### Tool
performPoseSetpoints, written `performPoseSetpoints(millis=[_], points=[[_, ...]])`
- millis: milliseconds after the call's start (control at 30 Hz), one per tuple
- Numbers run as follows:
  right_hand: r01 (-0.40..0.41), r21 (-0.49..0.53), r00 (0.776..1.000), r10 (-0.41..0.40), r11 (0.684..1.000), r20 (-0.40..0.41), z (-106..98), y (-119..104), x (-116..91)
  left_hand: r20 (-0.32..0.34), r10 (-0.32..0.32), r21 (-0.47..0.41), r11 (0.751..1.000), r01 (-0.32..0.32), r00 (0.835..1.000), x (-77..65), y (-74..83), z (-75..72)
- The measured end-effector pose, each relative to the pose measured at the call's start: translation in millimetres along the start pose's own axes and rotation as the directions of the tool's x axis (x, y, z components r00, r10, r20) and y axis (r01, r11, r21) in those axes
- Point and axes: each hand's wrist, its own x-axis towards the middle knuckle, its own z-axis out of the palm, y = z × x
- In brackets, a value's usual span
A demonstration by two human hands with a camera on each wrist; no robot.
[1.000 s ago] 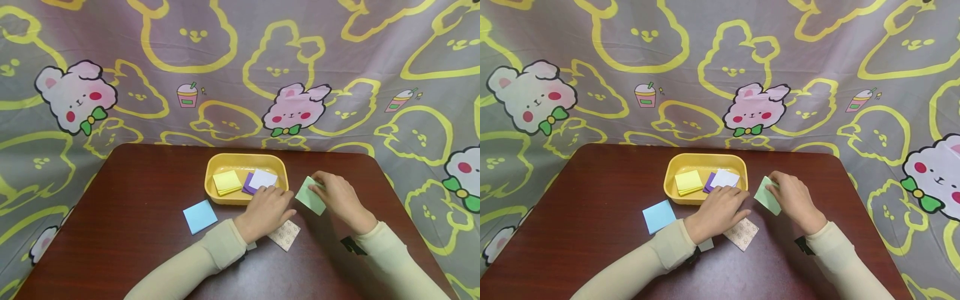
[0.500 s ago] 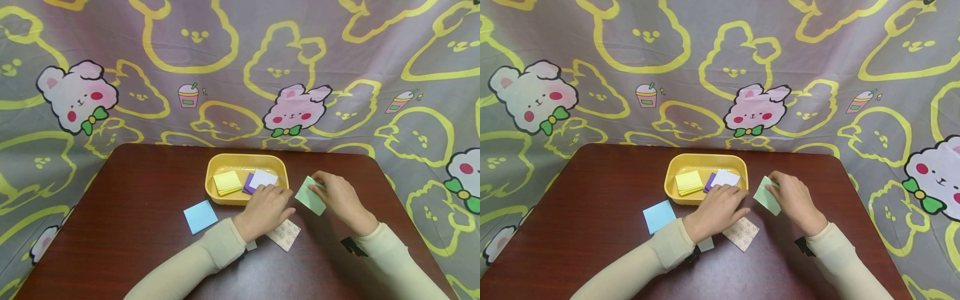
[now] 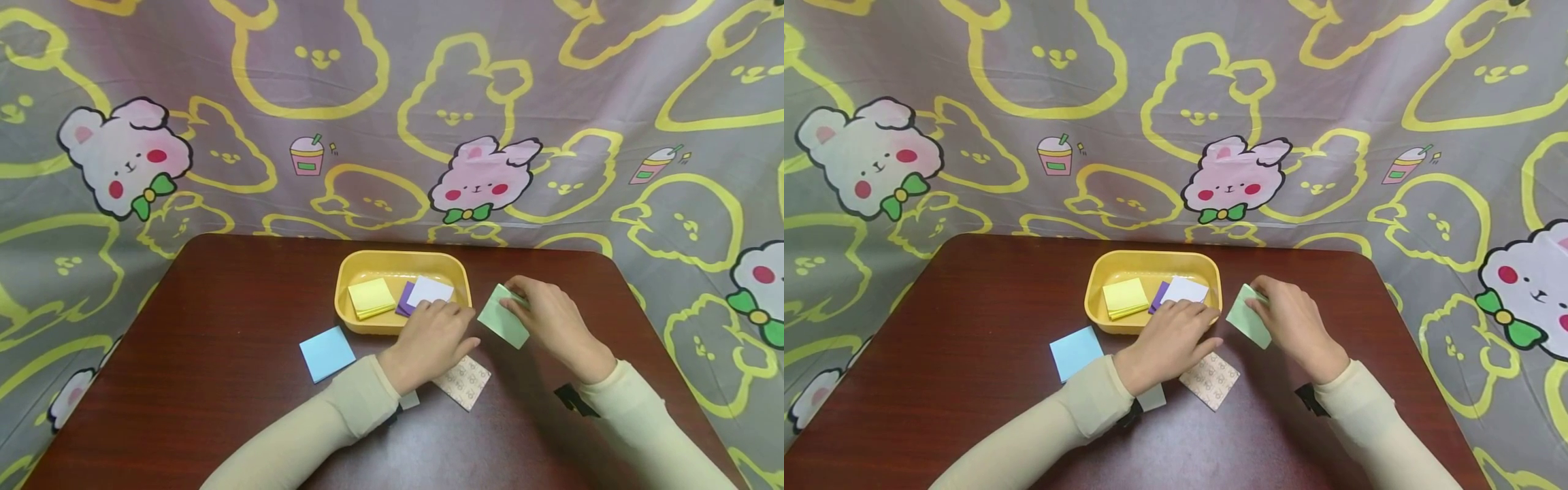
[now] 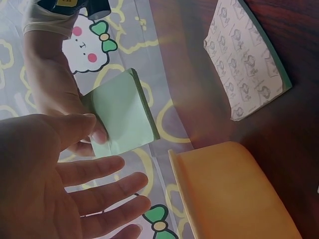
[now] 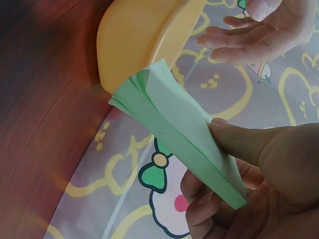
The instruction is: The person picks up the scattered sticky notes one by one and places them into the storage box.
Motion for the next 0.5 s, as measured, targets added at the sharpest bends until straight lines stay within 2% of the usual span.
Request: performPoseSetpoints(millis=[500], points=[[0.016, 0.002, 1.0, -0.016, 1.0, -0.011, -1.7, -6.6, 0.6, 0.01, -0.012, 0.001, 1.0, 0.012, 1.0, -2.2, -6.7, -0.9]])
